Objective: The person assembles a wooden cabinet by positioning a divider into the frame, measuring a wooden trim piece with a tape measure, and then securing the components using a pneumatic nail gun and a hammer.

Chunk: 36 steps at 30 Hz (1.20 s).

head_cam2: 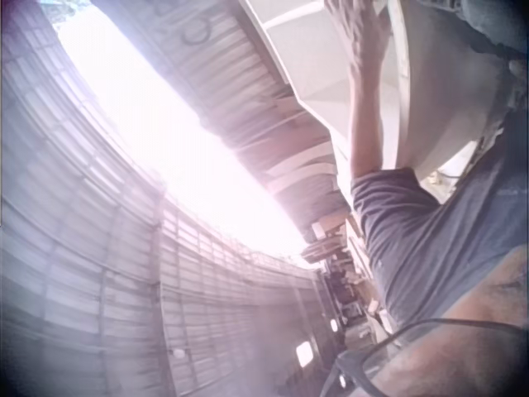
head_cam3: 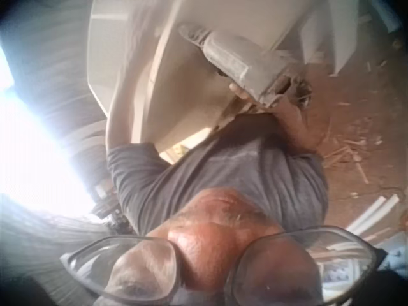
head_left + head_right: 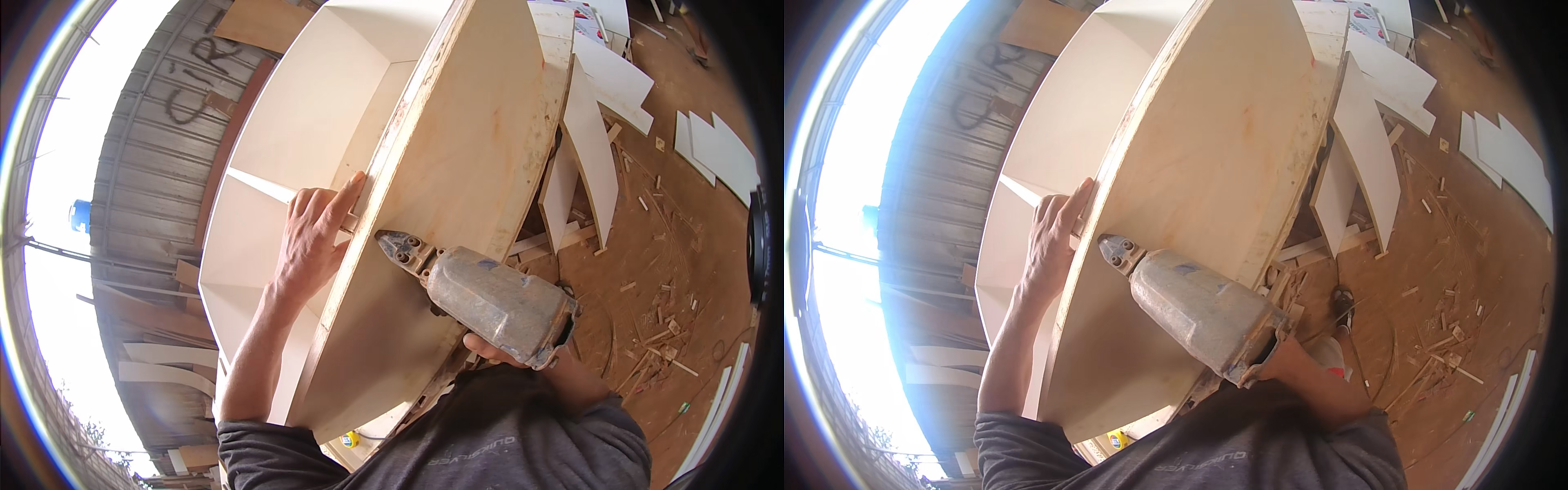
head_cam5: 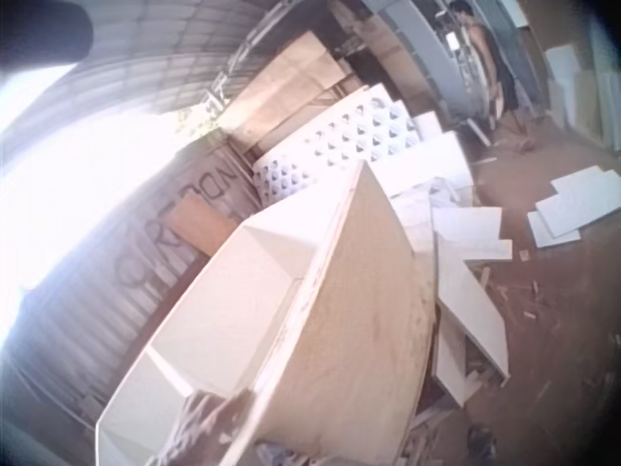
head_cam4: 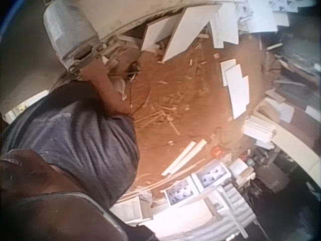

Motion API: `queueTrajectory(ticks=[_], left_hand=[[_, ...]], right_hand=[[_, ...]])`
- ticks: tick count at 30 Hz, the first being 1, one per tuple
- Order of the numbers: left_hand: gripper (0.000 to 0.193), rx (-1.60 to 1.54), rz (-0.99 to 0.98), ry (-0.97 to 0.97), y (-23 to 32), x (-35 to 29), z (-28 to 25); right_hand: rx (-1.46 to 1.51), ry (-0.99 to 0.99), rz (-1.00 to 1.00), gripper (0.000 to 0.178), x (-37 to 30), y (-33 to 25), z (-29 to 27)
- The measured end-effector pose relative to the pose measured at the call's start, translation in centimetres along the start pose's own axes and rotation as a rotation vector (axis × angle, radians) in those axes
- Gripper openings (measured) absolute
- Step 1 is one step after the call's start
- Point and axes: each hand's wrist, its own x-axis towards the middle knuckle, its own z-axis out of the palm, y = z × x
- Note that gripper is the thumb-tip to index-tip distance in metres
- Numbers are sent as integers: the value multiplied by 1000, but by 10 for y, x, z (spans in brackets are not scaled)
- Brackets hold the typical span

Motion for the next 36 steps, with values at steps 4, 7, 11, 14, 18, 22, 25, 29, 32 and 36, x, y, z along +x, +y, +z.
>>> queueTrajectory(ticks=[4, 7, 11, 14, 18, 22, 25, 29, 32, 36], left_hand=[[91, 0, -6, 4, 0, -5, -5], [91, -12, -7, -3, 2, -5, -3], [90, -16, 1, -13, 2, -4, -2], [88, -13, 4, -9, 1, -6, -1], [83, 1, -3, -24, -1, -5, -3], [83, 2, 21, -11, -2, -3, -4], [84, 21, 10, -23, 2, -2, -7], [84, 12, 22, -10, -1, -4, -4], [84, -21, 43, -10, 1, -6, -7], [83, 0, 40, -7, 0, -4, -6]], right_hand=[[-165, -128, 32, 115, -24, 37, 24], [-153, -50, -2, 115, -27, 42, 24], [317, 0, 120, 86, -21, 37, 22], [111, -46, 87, 63, 3, -5, -2], [177, 1, 90, 49, 27, -49, -20], [212, 110, 54, 46, 33, -67, -27], [196, 143, 50, 45, 30, -68, -26], [211, 119, 55, 46, 27, -64, -26], [202, 78, 63, 47, 25, -61, -23], [252, 97, 110, 50, 25, -65, -21]])
